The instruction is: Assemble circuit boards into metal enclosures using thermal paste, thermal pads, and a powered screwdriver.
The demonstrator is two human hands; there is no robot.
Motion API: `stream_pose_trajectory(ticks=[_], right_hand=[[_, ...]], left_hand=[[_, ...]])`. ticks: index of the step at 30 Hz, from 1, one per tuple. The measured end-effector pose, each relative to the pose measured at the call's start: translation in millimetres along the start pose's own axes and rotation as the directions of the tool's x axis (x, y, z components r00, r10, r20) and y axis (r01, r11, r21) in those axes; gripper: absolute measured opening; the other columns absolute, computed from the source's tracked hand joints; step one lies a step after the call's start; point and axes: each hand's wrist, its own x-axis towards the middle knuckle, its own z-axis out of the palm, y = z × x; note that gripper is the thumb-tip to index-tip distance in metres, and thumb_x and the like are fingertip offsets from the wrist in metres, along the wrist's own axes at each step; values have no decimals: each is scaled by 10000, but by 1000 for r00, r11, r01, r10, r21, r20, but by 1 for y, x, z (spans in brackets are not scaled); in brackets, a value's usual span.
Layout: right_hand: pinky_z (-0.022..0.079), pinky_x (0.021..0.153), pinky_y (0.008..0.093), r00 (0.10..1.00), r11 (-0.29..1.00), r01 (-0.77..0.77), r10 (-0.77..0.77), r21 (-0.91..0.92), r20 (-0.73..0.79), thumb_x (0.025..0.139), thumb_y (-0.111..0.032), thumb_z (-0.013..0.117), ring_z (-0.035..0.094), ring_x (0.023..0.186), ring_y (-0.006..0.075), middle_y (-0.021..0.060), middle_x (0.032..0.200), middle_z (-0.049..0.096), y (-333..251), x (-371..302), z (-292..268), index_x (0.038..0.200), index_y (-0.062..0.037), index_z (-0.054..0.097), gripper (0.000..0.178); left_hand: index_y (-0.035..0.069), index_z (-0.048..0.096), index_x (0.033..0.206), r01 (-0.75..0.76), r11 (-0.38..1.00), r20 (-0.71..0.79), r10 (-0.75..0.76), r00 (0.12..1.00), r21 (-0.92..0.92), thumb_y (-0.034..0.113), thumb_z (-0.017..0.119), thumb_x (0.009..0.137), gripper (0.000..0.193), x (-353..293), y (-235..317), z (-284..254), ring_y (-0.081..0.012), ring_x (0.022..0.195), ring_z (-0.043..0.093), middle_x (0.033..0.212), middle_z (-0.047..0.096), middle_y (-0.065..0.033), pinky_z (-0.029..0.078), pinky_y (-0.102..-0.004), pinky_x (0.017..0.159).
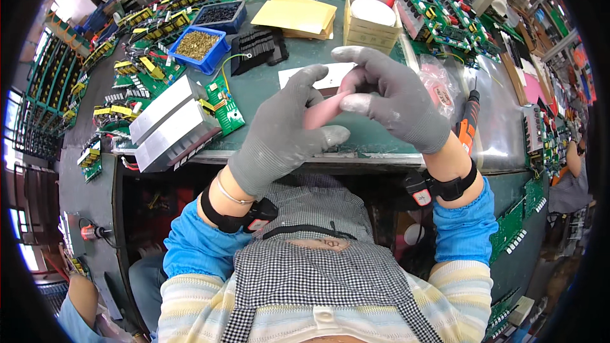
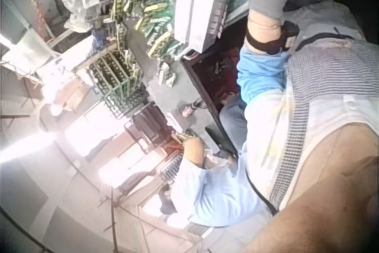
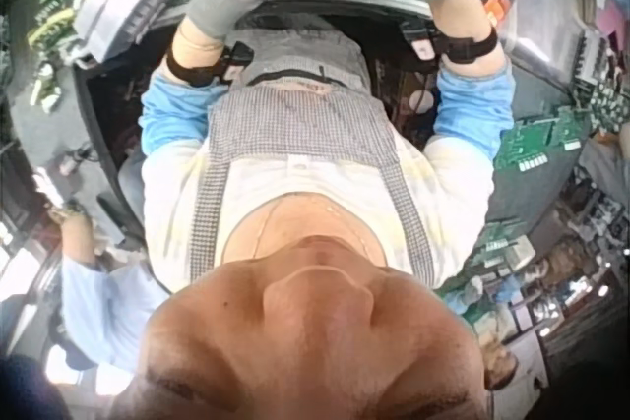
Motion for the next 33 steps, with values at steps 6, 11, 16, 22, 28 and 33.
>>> stream_pose_trajectory(ticks=[6, 11, 16, 22, 28, 33], right_hand=[[459, 828, 232, 995, 1000, 6, -4, 20, -98, 871, -31, 652, 560, 877, 81, 16, 939, 595, 3, 1, -44, 1356, 9, 490, 513], [456, 845, 236, 989, 986, 62, -82, -155, -125, 883, -4, 620, 566, 907, 95, 14, 975, 593, 12, 24, -70, 1380, 15, 468, 521], [457, 875, 243, 996, 943, 32, -57, -331, -68, 892, 10, 612, 594, 896, 92, 12, 929, 642, 55, 52, -103, 1357, -36, 519, 476], [491, 864, 262, 995, 930, -57, 83, -364, 57, 866, 50, 604, 622, 912, 113, 27, 932, 675, 69, 60, -104, 1330, -37, 553, 475], [498, 873, 274, 986, 939, -44, 96, -340, 139, 865, 36, 597, 632, 925, 115, 36, 946, 691, 71, 59, -113, 1327, -41, 555, 470], [497, 873, 269, 979, 906, -64, 139, -417, 151, 854, 33, 594, 635, 932, 112, 36, 951, 703, 66, 58, -111, 1321, -46, 564, 475]], left_hand=[[11, 632, 1120, 229, 968, 124, -215, 969, -104, 204, 720, 852, 342, 18, -1, -29, -51, 742, 516, 889, 590, 8, 428, -213, 666], [-4, 640, 1082, 64, 998, 31, -64, 997, 14, 136, 639, 872, 253, 58, -5, -37, -94, 744, 535, 849, 615, -14, 454, -250, 689], [3, 671, 1033, 78, 935, 64, -106, 992, 345, 82, 602, 866, 197, 105, -9, -36, -157, 767, 591, 846, 659, -79, 492, -314, 734], [79, 707, 1051, -77, 747, 285, -154, 946, 660, 120, 618, 893, 186, 132, -32, -33, -204, 752, 635, 833, 686, -120, 516, -341, 727], [78, 717, 1035, -34, 788, 372, -251, 894, 615, 124, 645, 891, 168, 136, -31, -30, -204, 742, 643, 821, 698, -119, 521, -329, 723], [29, 721, 1026, 121, 782, 358, -410, 839, 611, 16, 586, 834, 235, 135, -31, -27, -207, 754, 653, 843, 711, -136, 526, -332, 718]])
